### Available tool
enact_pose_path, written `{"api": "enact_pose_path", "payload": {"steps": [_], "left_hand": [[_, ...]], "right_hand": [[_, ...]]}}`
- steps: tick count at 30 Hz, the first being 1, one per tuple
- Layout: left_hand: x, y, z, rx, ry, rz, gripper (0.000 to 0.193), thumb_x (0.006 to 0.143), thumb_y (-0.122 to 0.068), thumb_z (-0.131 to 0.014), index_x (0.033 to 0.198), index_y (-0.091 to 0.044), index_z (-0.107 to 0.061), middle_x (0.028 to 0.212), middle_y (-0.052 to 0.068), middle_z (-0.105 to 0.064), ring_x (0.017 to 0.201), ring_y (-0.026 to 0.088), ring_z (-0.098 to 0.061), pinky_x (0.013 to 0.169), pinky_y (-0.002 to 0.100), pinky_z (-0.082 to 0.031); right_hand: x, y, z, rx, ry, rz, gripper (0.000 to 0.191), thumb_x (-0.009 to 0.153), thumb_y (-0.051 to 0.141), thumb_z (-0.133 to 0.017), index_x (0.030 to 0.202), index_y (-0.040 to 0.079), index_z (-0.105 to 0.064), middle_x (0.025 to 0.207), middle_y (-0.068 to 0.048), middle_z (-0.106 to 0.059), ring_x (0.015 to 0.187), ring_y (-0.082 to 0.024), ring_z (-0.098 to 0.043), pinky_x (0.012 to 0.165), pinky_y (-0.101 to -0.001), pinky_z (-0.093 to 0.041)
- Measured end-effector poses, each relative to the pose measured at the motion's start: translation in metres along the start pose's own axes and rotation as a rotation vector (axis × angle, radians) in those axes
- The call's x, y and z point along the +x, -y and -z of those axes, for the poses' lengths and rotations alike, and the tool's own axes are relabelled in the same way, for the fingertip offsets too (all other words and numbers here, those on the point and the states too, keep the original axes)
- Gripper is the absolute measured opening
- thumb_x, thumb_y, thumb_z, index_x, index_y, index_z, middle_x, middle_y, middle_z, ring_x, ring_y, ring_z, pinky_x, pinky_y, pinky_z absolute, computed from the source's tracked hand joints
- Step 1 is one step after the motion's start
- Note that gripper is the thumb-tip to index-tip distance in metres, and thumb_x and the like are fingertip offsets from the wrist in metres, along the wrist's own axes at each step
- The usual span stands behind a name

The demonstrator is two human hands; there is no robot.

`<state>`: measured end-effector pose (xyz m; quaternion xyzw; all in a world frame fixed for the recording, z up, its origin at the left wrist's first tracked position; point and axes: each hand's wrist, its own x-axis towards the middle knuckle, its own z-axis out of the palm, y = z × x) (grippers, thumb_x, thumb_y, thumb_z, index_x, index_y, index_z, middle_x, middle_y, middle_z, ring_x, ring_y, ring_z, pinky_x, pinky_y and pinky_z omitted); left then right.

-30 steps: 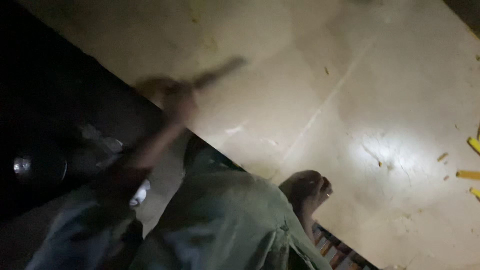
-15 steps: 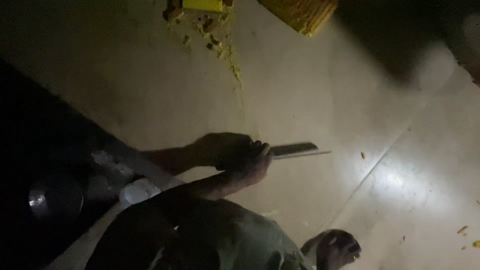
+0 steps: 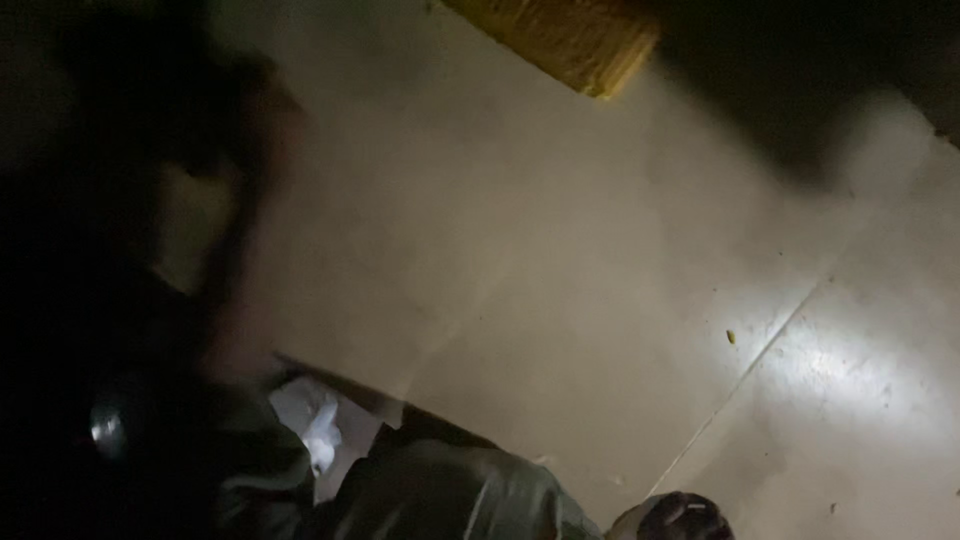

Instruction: The person slices a yellow rectangular food block into thin strips using a long knife on a white countertop. They repeatedly reposition the block, cut it, and move the sliced pieces aside. The person also handles a metal tray containing a yellow sheet and places it on the counter.

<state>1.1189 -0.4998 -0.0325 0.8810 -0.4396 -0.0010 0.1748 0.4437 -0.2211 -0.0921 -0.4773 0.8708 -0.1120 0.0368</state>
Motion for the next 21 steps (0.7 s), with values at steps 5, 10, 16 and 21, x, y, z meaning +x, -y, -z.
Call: {"api": "enact_pose_path", "payload": {"steps": [5, 10, 16, 21], "left_hand": [[-0.255, -0.144, -0.053, -0.229, 0.276, -0.430, 0.025, 0.099, -0.015, -0.059, 0.116, 0.001, -0.066, 0.103, 0.018, -0.065, 0.091, 0.032, -0.063, 0.076, 0.050, -0.052], [-0.461, -0.266, -0.013, -0.526, 0.710, -1.080, 0.026, 0.101, -0.015, -0.059, 0.119, 0.002, -0.066, 0.104, 0.018, -0.065, 0.091, 0.031, -0.062, 0.075, 0.049, -0.053], [-0.495, -0.391, -0.060, -0.569, 0.634, -1.320, 0.027, 0.104, -0.015, -0.058, 0.123, 0.003, -0.065, 0.106, 0.018, -0.064, 0.091, 0.031, -0.062, 0.074, 0.049, -0.053], [-0.530, -0.494, -0.082, -0.379, 0.390, -0.966, 0.028, 0.106, -0.015, -0.058, 0.126, 0.004, -0.064, 0.107, 0.019, -0.064, 0.090, 0.031, -0.062, 0.073, 0.048, -0.054]], "right_hand": [[-0.011, -0.031, 0.014, 0.080, -0.032, 0.035, 0.035, 0.097, 0.030, -0.069, 0.116, 0.003, -0.057, 0.115, -0.019, -0.056, 0.114, -0.037, -0.052, 0.102, -0.0533, -0.041], [-0.010, -0.070, 0.039, 0.098, -0.019, 0.099, 0.035, 0.098, 0.032, -0.069, 0.114, 0.003, -0.057, 0.113, -0.019, -0.055, 0.116, -0.037, -0.051, 0.104, -0.0538, -0.040], [-0.087, -0.196, 0.105, 0.566, -0.153, -0.083, 0.020, 0.095, 0.015, -0.067, 0.109, 0.001, -0.063, 0.116, -0.018, -0.060, 0.099, -0.032, -0.066, 0.080, -0.0367, -0.058], [-0.144, -0.347, 0.136, 0.550, -0.037, -0.293, 0.019, 0.097, 0.019, -0.067, 0.106, 0.003, -0.066, 0.097, -0.013, -0.068, 0.088, -0.030, -0.068, 0.078, -0.0395, -0.055]]}}
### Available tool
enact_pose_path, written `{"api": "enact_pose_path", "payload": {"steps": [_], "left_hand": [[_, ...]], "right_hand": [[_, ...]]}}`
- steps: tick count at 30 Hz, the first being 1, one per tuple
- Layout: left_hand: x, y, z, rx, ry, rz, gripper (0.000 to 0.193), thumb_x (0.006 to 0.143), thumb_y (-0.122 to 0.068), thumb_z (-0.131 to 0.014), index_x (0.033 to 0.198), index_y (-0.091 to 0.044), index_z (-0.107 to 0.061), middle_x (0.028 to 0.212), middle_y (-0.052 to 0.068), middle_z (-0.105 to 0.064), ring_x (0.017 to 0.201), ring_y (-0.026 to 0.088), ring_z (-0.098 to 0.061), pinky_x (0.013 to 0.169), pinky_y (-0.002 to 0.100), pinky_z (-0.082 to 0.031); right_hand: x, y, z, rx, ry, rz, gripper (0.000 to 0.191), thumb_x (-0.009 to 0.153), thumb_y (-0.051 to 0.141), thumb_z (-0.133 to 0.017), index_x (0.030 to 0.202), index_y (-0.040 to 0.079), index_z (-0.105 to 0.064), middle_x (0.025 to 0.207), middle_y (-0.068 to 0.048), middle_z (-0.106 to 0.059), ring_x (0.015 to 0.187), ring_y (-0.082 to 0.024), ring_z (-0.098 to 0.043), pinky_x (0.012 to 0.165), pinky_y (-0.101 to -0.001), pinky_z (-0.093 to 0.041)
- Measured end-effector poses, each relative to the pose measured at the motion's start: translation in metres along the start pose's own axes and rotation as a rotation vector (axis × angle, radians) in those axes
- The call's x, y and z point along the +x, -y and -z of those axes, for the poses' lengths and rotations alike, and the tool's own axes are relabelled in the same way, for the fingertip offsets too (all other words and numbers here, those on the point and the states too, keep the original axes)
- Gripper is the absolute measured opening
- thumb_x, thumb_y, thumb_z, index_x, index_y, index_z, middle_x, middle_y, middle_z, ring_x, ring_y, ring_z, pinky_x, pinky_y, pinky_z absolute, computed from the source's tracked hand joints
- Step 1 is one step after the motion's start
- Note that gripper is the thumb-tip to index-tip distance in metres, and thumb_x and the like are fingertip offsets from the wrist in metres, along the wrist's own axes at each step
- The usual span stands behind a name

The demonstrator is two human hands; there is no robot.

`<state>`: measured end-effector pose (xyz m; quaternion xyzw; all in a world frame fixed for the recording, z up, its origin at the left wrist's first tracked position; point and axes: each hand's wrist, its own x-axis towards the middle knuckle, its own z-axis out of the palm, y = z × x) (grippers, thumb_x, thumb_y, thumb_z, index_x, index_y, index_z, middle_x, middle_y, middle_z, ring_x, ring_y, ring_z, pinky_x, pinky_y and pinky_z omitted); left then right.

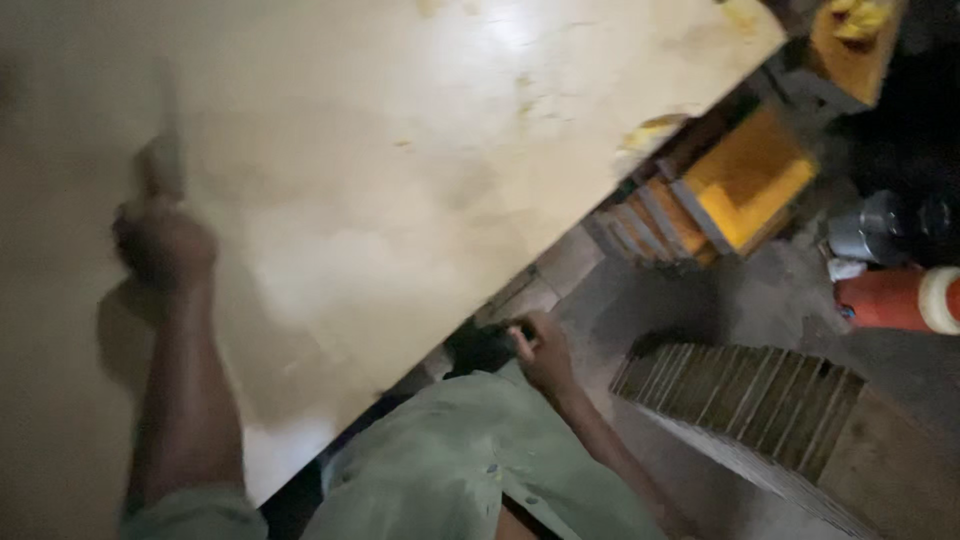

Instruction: The person slices a yellow rectangular food block into thin strips using a long knife on a white countertop. They repeatedly reposition the block, cut it, and move the sliced pieces aside. The person also handles a metal tray containing a yellow sheet and places it on the counter.

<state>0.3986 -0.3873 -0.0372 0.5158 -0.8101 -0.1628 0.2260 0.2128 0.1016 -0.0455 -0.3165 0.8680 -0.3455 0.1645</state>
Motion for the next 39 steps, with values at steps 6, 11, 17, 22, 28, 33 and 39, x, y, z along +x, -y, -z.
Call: {"api": "enact_pose_path", "payload": {"steps": [6, 11, 17, 22, 28, 33, 39], "left_hand": [[-0.109, -0.186, -0.121, -0.247, 0.317, -0.041, 0.021, 0.095, -0.016, -0.069, 0.096, 0.004, -0.065, 0.091, 0.018, -0.066, 0.083, 0.029, -0.064, 0.079, 0.043, -0.053], [-0.219, -0.381, -0.179, -0.625, 0.619, -0.140, 0.037, 0.101, -0.029, -0.065, 0.083, 0.004, -0.061, 0.082, 0.017, -0.058, 0.075, 0.031, -0.059, 0.072, 0.043, -0.048], [-0.175, -0.478, -0.245, -0.644, 0.739, -0.470, 0.031, 0.101, -0.026, -0.056, 0.116, -0.002, -0.067, 0.123, 0.023, -0.060, 0.114, 0.038, -0.059, 0.098, 0.047, -0.047], [-0.045, -0.527, -0.346, 0.077, 0.601, -0.846, 0.066, 0.101, -0.034, -0.056, 0.157, -0.005, -0.036, 0.167, 0.023, -0.026, 0.156, 0.044, -0.017, 0.121, 0.067, -0.007], [0.119, -0.748, -0.530, -0.259, 0.282, -0.948, 0.063, 0.105, -0.033, -0.064, 0.158, -0.006, -0.044, 0.167, 0.026, -0.027, 0.156, 0.048, -0.022, 0.127, 0.062, -0.021], [0.145, -0.871, -0.626, -0.386, 0.420, -1.159, 0.049, 0.101, -0.034, -0.070, 0.139, -0.004, -0.063, 0.144, 0.022, -0.054, 0.141, 0.045, -0.042, 0.118, 0.068, -0.022], [0.124, -0.864, -0.598, -0.181, 0.772, -1.020, 0.035, 0.112, -0.040, -0.061, 0.112, -0.006, -0.067, 0.112, 0.019, -0.065, 0.118, 0.039, -0.057, 0.122, 0.058, -0.036]], "right_hand": [[0.042, -0.090, 0.109, 0.030, 0.187, 0.057, 0.038, 0.097, 0.028, -0.071, 0.123, 0.002, -0.062, 0.113, -0.021, -0.067, 0.101, -0.039, -0.067, 0.084, -0.0469, -0.054], [0.114, -0.092, 0.165, 0.205, 0.201, 0.400, 0.084, 0.086, 0.032, -0.078, 0.149, -0.003, -0.035, 0.133, -0.035, -0.055, 0.120, -0.051, -0.057, 0.095, -0.0533, -0.048], [0.187, -0.176, 0.202, 0.419, 0.291, -0.188, 0.060, 0.093, 0.019, -0.055, 0.151, 0.005, -0.049, 0.116, -0.022, -0.068, 0.105, -0.035, -0.068, 0.094, -0.0425, -0.055], [0.244, -0.269, 0.275, 0.326, 0.320, -0.185, 0.061, 0.102, 0.033, -0.060, 0.151, 0.001, -0.045, 0.122, -0.021, -0.070, 0.106, -0.025, -0.067, 0.093, -0.0400, -0.052], [0.323, -0.324, 0.336, 0.027, 0.166, -0.541, 0.064, 0.094, 0.044, -0.064, 0.138, -0.001, -0.055, 0.096, -0.027, -0.071, 0.065, -0.028, -0.068, 0.069, -0.0411, -0.056], [0.350, -0.362, 0.341, 0.040, 0.100, -0.673, 0.055, 0.095, 0.039, -0.065, 0.133, -0.001, -0.061, 0.101, -0.022, -0.075, 0.073, -0.027, -0.069, 0.070, -0.0391, -0.056], [0.345, -0.363, 0.357, 0.116, -0.052, -0.618, 0.042, 0.098, 0.031, -0.067, 0.127, 0.001, -0.064, 0.101, -0.019, -0.076, 0.087, -0.022, -0.072, 0.079, -0.0341, -0.055]]}}
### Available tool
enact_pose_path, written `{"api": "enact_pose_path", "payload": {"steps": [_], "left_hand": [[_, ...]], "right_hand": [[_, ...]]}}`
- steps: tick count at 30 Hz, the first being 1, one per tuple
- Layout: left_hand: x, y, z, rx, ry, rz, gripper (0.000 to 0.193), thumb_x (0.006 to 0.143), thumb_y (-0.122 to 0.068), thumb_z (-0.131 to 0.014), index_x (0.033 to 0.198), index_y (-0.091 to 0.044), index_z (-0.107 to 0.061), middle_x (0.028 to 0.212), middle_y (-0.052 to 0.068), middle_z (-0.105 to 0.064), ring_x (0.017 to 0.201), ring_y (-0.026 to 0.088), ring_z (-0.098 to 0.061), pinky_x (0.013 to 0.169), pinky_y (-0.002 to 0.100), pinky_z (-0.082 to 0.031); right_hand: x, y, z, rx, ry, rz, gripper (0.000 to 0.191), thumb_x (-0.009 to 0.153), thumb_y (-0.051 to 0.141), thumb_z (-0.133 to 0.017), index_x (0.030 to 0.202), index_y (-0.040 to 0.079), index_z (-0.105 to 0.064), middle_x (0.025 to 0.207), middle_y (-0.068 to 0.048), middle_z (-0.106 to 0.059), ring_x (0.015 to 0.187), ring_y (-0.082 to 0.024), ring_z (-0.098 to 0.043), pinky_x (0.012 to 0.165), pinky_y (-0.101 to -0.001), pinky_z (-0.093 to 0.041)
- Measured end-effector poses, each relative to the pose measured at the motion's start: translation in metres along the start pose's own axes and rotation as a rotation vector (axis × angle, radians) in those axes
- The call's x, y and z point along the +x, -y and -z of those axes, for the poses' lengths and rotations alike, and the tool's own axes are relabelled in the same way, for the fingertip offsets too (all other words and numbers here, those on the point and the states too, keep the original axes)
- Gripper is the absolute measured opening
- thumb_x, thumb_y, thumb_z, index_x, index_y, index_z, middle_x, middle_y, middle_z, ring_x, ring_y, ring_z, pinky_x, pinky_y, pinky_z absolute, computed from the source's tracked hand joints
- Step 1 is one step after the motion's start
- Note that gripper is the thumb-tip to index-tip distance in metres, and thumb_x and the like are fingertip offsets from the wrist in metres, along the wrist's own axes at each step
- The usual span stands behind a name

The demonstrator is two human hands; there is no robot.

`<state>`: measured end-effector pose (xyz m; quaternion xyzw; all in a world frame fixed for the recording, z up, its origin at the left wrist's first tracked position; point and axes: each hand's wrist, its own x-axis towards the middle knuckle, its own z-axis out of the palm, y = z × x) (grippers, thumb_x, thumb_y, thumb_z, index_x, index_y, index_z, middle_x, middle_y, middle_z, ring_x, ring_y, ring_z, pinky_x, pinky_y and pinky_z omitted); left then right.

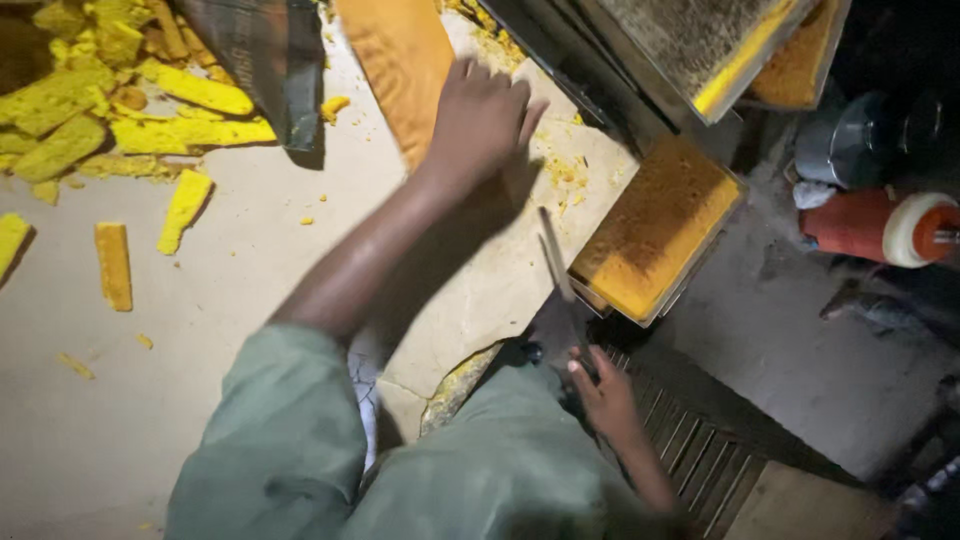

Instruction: The person slices a yellow rectangular food block into thin strips using a long knife on a white countertop. They repeatedly reposition the block, cut it, and move the sliced pieces aside. The person also handles a metal tray containing a yellow sheet and places it on the counter.

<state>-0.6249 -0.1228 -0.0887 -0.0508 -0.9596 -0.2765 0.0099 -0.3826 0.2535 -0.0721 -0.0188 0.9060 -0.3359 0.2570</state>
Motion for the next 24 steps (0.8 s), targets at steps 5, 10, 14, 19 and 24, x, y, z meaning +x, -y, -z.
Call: {"api": "enact_pose_path", "payload": {"steps": [5, 10, 14, 19, 24], "left_hand": [[-0.084, -0.009, 0.023, 0.454, -0.472, 0.402, 0.099, 0.055, -0.053, -0.081, 0.140, -0.013, -0.050, 0.137, 0.028, -0.051, 0.124, 0.049, -0.049, 0.104, 0.075, -0.032], [-0.107, -0.009, 0.053, 0.229, -0.288, 0.629, 0.117, 0.061, -0.046, -0.083, 0.159, -0.013, -0.026, 0.137, 0.028, -0.046, 0.122, 0.043, -0.048, 0.095, 0.060, -0.041], [-0.198, -0.030, 0.055, 0.289, -0.220, 0.658, 0.116, 0.068, -0.046, -0.082, 0.161, -0.009, -0.025, 0.131, 0.023, -0.050, 0.118, 0.040, -0.050, 0.090, 0.055, -0.043], [-0.463, -0.073, 0.019, 0.368, -0.288, 0.726, 0.113, 0.070, -0.061, -0.083, 0.159, -0.014, -0.032, 0.153, 0.028, -0.036, 0.142, 0.045, -0.032, 0.110, 0.069, -0.025], [-0.687, -0.139, -0.025, 0.354, -0.497, 1.398, 0.098, 0.090, -0.057, -0.072, 0.161, -0.001, -0.032, 0.166, 0.035, -0.022, 0.155, 0.050, -0.019, 0.124, 0.065, -0.017]], "right_hand": [[0.007, 0.016, 0.022, 0.018, 0.085, -0.257, 0.039, 0.098, 0.030, -0.065, 0.127, 0.005, -0.068, 0.090, -0.022, -0.075, 0.077, -0.026, -0.070, 0.074, -0.0382, -0.053], [0.042, 0.031, 0.022, -0.074, 0.023, 0.434, 0.033, 0.100, 0.025, -0.068, 0.124, 0.003, -0.068, 0.109, -0.017, -0.076, 0.102, -0.018, -0.069, 0.089, -0.0357, -0.052], [0.058, 0.051, 0.015, -0.053, 0.216, 0.297, 0.029, 0.099, 0.025, -0.066, 0.121, 0.006, -0.069, 0.094, -0.015, -0.071, 0.086, -0.015, -0.064, 0.079, -0.0329, -0.053], [0.045, 0.065, -0.008, 0.025, 0.423, 0.606, 0.024, 0.099, 0.021, -0.067, 0.117, 0.005, -0.066, 0.097, -0.008, -0.073, 0.089, -0.010, -0.063, 0.082, -0.0278, -0.052], [0.006, 0.034, -0.052, -0.024, 0.655, 0.597, 0.027, 0.103, 0.023, -0.068, 0.118, 0.001, -0.066, 0.095, -0.008, -0.069, 0.084, -0.010, -0.059, 0.077, -0.0292, -0.051]]}}
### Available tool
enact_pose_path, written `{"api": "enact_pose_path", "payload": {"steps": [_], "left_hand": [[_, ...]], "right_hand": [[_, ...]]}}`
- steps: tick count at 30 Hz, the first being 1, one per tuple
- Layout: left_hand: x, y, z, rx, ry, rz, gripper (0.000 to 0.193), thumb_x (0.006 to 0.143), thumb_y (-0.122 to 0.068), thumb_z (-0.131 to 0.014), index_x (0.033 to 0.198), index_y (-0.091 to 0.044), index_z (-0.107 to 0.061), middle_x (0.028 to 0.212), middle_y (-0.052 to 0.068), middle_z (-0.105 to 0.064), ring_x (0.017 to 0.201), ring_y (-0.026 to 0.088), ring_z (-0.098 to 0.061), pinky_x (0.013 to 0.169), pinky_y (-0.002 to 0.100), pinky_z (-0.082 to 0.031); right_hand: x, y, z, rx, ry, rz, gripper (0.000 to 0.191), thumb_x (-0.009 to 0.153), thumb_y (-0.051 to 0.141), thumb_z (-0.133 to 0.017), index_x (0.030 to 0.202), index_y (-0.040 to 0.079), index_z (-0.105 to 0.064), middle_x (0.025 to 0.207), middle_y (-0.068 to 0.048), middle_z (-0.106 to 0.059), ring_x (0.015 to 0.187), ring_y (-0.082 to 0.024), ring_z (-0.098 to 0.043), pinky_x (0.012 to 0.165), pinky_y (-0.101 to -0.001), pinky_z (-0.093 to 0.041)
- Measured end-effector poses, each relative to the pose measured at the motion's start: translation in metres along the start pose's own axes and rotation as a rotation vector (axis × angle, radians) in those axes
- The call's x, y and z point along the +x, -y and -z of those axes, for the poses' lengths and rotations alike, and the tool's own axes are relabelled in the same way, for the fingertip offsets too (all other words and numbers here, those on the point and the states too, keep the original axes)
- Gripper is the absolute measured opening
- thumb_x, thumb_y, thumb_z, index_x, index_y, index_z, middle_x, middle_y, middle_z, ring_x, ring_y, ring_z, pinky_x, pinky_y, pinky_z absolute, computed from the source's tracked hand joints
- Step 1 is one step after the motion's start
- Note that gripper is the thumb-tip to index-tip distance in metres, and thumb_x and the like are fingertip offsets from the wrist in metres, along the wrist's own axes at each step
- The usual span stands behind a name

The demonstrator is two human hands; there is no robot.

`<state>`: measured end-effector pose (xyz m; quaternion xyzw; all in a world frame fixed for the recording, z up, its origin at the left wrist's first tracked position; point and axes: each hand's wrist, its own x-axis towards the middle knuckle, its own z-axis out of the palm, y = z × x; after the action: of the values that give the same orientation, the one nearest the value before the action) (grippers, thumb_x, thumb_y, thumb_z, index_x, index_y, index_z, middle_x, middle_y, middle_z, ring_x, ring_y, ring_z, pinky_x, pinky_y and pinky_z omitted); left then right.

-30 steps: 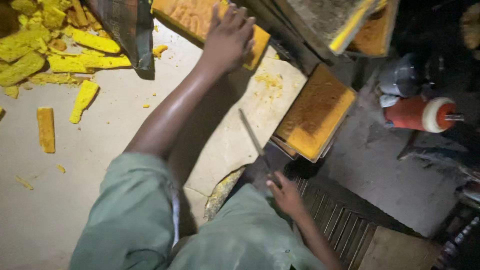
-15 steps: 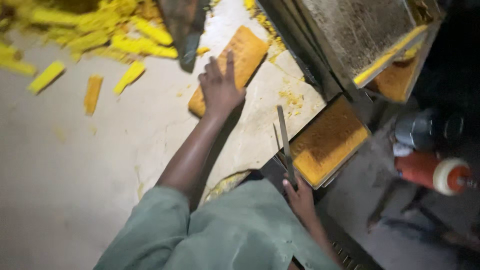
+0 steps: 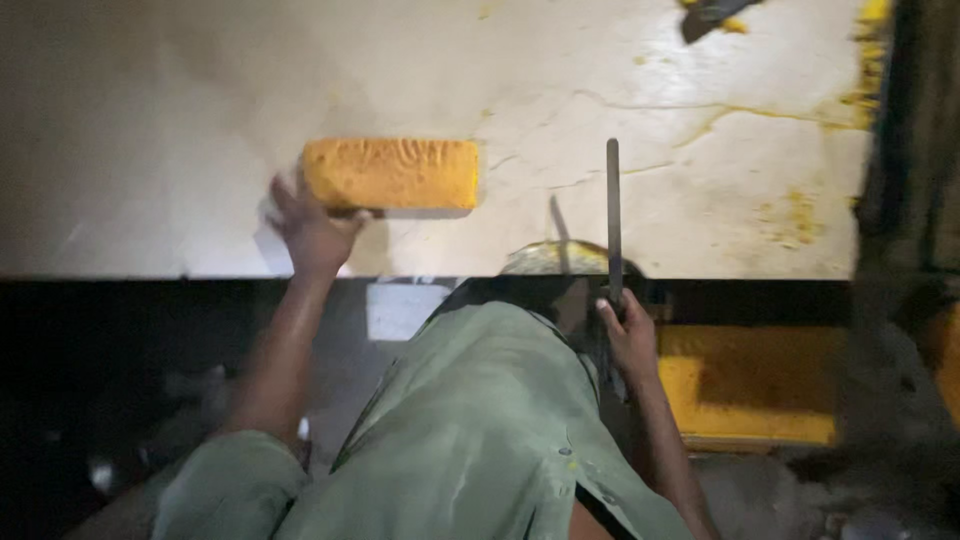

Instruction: The person slices a yellow rectangular food block into thin strips using a long knife on a white countertop. They repeatedly reposition the block, cut it, and move the sliced pieces aside. The person also handles a metal tray containing a yellow sheet and places it on the counter.

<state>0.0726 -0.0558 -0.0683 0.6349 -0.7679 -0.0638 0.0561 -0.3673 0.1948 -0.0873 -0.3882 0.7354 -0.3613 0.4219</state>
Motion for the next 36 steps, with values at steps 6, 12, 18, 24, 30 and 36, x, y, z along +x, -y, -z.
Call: {"api": "enact_pose_path", "payload": {"steps": [6, 12, 18, 24, 30, 36], "left_hand": [[-0.089, -0.036, -0.024, -0.309, 0.048, -0.422, 0.074, 0.096, -0.047, -0.067, 0.151, -0.005, -0.045, 0.163, 0.024, -0.028, 0.155, 0.040, -0.020, 0.120, 0.068, -0.015], [0.023, -0.056, 0.034, -0.087, 0.079, -0.720, 0.099, 0.078, -0.040, -0.080, 0.160, -0.012, -0.032, 0.167, 0.025, -0.015, 0.153, 0.040, -0.009, 0.118, 0.068, 0.003], [0.052, -0.012, 0.051, -0.117, 0.188, -0.692, 0.116, 0.068, -0.060, -0.084, 0.161, -0.011, -0.037, 0.139, 0.019, -0.051, 0.129, 0.036, -0.047, 0.109, 0.061, -0.030], [0.010, 0.018, 0.040, -0.153, 0.072, -0.655, 0.104, 0.066, -0.059, -0.079, 0.150, -0.008, -0.045, 0.122, 0.017, -0.057, 0.113, 0.035, -0.051, 0.097, 0.060, -0.036], [0.007, 0.006, 0.034, -0.146, -0.065, -0.608, 0.071, 0.090, -0.046, -0.065, 0.143, 0.000, -0.056, 0.116, 0.015, -0.059, 0.109, 0.032, -0.053, 0.096, 0.058, -0.038], [0.012, 0.008, 0.030, -0.119, -0.058, -0.611, 0.066, 0.091, -0.043, -0.062, 0.140, 0.001, -0.057, 0.116, 0.014, -0.060, 0.107, 0.032, -0.053, 0.092, 0.053, -0.039]], "right_hand": [[-0.054, 0.005, -0.093, -0.061, 0.124, -0.353, 0.060, 0.096, 0.036, -0.068, 0.144, 0.005, -0.049, 0.085, -0.008, -0.066, 0.063, -0.014, -0.058, 0.057, -0.0317, -0.050], [-0.062, 0.049, -0.162, -0.140, 0.115, -0.016, 0.041, 0.108, 0.039, -0.060, 0.121, 0.001, -0.068, 0.097, -0.012, -0.072, 0.086, -0.017, -0.066, 0.078, -0.0345, -0.052], [-0.067, 0.094, -0.241, -0.407, -0.167, 0.164, 0.045, 0.090, 0.015, -0.064, 0.131, 0.000, -0.053, 0.114, -0.029, -0.067, 0.106, -0.048, -0.065, 0.089, -0.0491, -0.052], [-0.084, 0.145, -0.301, -0.624, -0.053, 0.258, 0.061, 0.092, 0.011, -0.057, 0.146, -0.006, -0.034, 0.103, -0.033, -0.066, 0.092, -0.053, -0.066, 0.079, -0.0579, -0.053], [-0.038, 0.196, -0.296, -0.752, 0.021, 0.107, 0.058, 0.090, 0.010, -0.054, 0.143, -0.004, -0.036, 0.088, -0.030, -0.069, 0.078, -0.052, -0.067, 0.071, -0.0601, -0.053], [-0.010, 0.227, -0.303, -0.789, 0.002, 0.096, 0.043, 0.090, 0.010, -0.054, 0.130, -0.002, -0.043, 0.085, -0.030, -0.069, 0.078, -0.050, -0.067, 0.070, -0.0589, -0.053]]}}
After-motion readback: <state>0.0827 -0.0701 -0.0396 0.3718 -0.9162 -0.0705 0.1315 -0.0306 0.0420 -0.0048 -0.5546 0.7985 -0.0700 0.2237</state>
